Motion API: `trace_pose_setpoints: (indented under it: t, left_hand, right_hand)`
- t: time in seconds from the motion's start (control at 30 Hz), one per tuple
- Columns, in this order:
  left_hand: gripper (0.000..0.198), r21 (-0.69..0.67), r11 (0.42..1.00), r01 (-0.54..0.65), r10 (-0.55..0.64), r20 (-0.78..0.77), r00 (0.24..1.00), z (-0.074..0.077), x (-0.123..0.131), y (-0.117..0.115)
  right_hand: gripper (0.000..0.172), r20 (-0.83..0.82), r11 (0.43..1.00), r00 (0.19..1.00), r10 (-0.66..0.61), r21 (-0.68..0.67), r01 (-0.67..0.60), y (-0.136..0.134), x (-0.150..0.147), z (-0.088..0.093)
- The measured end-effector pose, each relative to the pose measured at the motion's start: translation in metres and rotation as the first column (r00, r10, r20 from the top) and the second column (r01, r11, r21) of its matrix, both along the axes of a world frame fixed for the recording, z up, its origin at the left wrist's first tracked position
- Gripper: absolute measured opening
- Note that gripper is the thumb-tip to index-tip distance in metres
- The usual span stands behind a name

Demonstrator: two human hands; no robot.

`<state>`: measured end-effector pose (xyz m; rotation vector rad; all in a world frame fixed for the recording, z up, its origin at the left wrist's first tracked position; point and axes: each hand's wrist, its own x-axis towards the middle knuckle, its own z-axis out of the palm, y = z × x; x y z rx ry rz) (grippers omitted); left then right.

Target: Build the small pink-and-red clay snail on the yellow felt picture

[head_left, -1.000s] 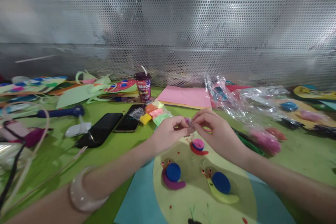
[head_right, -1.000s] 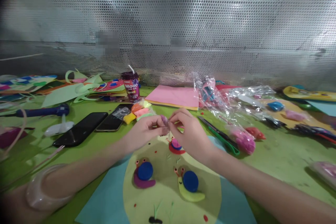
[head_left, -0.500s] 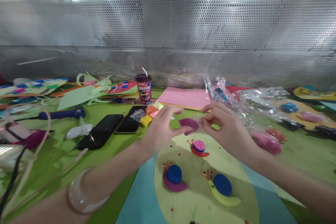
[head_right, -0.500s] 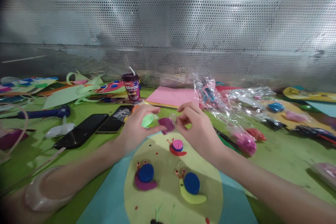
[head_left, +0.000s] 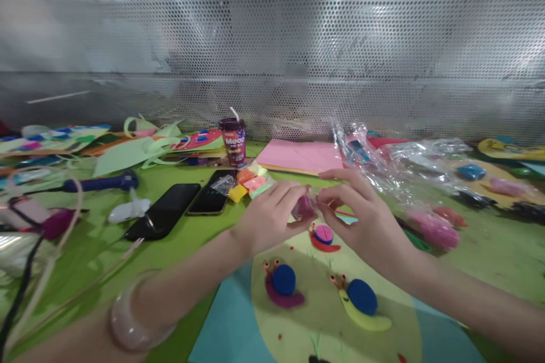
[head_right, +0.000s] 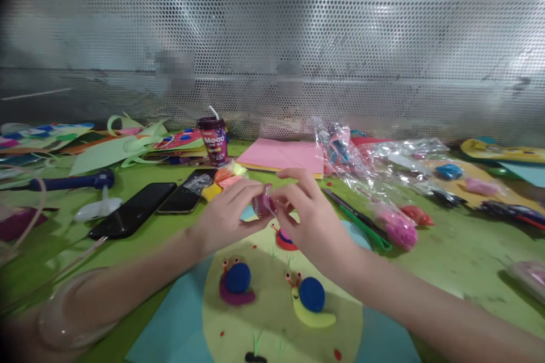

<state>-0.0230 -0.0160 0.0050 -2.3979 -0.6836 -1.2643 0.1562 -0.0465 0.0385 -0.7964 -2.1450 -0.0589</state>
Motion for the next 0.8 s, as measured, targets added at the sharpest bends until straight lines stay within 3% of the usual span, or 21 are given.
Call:
trace_pose_setpoints:
  t: [0.13,0.43,0.67,0.8]
  left_hand:
    - [0.028,-0.051,0.998,0.027,-0.026,0.021,0.999,-0.0035,-0.0015,0.0032]
    - [0.032,-0.133,0.990,0.045,-0.040,0.040,0.998,-0.0078,-0.0017,0.0048]
    - [0.033,-0.162,0.982,0.102,-0.113,-0.061,0.992,-0.0075,-0.0007,0.0040]
    - [0.037,-0.161,0.980,0.113,-0.127,-0.077,0.989,-0.0086,-0.0001,0.0055]
  right_hand:
    - [0.015,0.073,0.996,0.997,0.034,0.083,-0.040,0.0037,0.0008,-0.0028]
    - [0.018,0.280,0.976,0.953,-0.113,0.212,0.053,0.0062,0.0097,-0.0061]
    - [0.023,0.174,0.999,0.984,0.027,0.022,-0.032,0.0082,0.0074,-0.0067]
    - [0.022,0.066,0.996,0.997,0.037,-0.080,-0.032,0.0083,0.0061,-0.0085]
